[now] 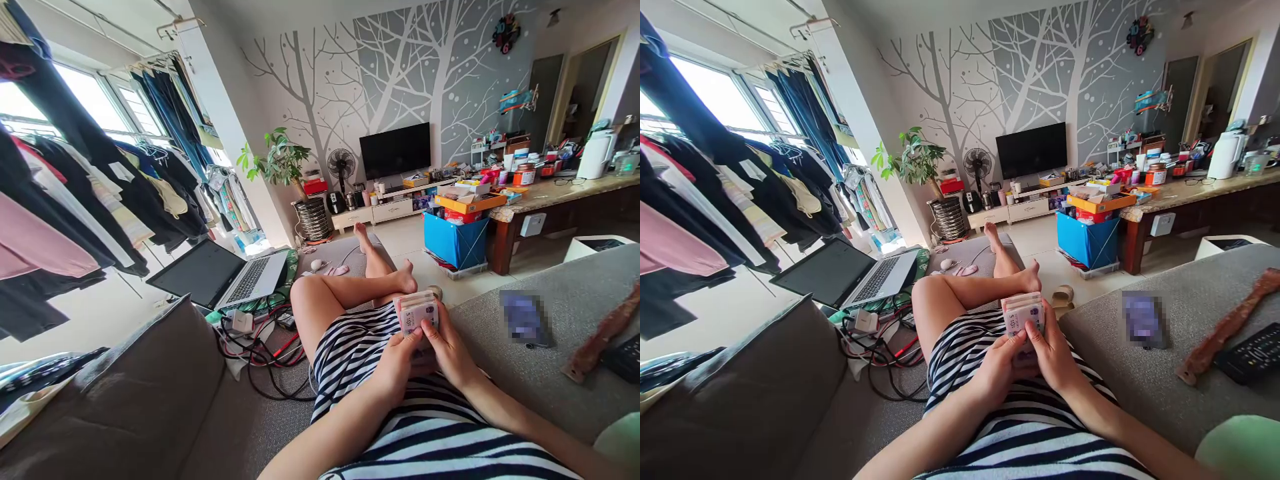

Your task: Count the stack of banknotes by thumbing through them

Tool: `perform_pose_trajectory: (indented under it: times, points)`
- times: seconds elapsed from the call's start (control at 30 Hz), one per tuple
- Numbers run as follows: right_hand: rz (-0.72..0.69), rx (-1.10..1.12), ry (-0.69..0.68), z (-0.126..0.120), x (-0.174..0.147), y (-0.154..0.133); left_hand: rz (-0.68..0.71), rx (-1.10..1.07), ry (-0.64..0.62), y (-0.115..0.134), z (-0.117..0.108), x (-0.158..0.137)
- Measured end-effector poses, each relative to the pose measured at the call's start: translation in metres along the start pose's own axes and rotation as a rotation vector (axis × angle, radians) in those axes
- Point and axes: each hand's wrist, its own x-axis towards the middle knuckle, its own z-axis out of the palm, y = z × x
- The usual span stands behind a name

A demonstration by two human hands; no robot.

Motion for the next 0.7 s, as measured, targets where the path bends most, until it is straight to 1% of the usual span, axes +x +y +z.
perform_pose_trajectory:
  times: [0.1, 0.2, 0.27, 0.33, 0.43, 0.5, 0.6, 0.7]
  points:
    - [0.019, 0.092, -0.055, -0.001, 0.002, -0.005, 0.038, 0.017, -0.007, -0.004, -0.001, 0.002]
    - [0.02, 0.185, -0.106, -0.005, 0.006, -0.015, 0.087, 0.046, -0.003, 0.003, -0.004, 0.005]
    - [0.033, 0.253, -0.112, -0.008, 0.008, -0.022, 0.119, 0.079, -0.011, 0.011, -0.004, 0.007]
    - [0.062, 0.305, -0.088, -0.01, 0.008, -0.027, 0.136, 0.114, -0.033, 0.014, -0.002, 0.011]
    - [0.092, 0.315, -0.018, -0.012, 0.007, -0.028, 0.076, 0.135, -0.048, 0.006, 0.002, 0.017]
    - [0.106, 0.306, 0.013, -0.012, 0.006, -0.026, 0.009, 0.095, -0.022, -0.005, 0.002, 0.022]
    - [0.193, 0.326, -0.039, -0.012, 0.006, -0.022, -0.084, -0.01, 0.017, -0.015, 0.0, 0.023]
    - [0.298, 0.383, -0.098, -0.013, 0.008, -0.02, -0.127, -0.078, 0.016, -0.006, -0.002, 0.017]
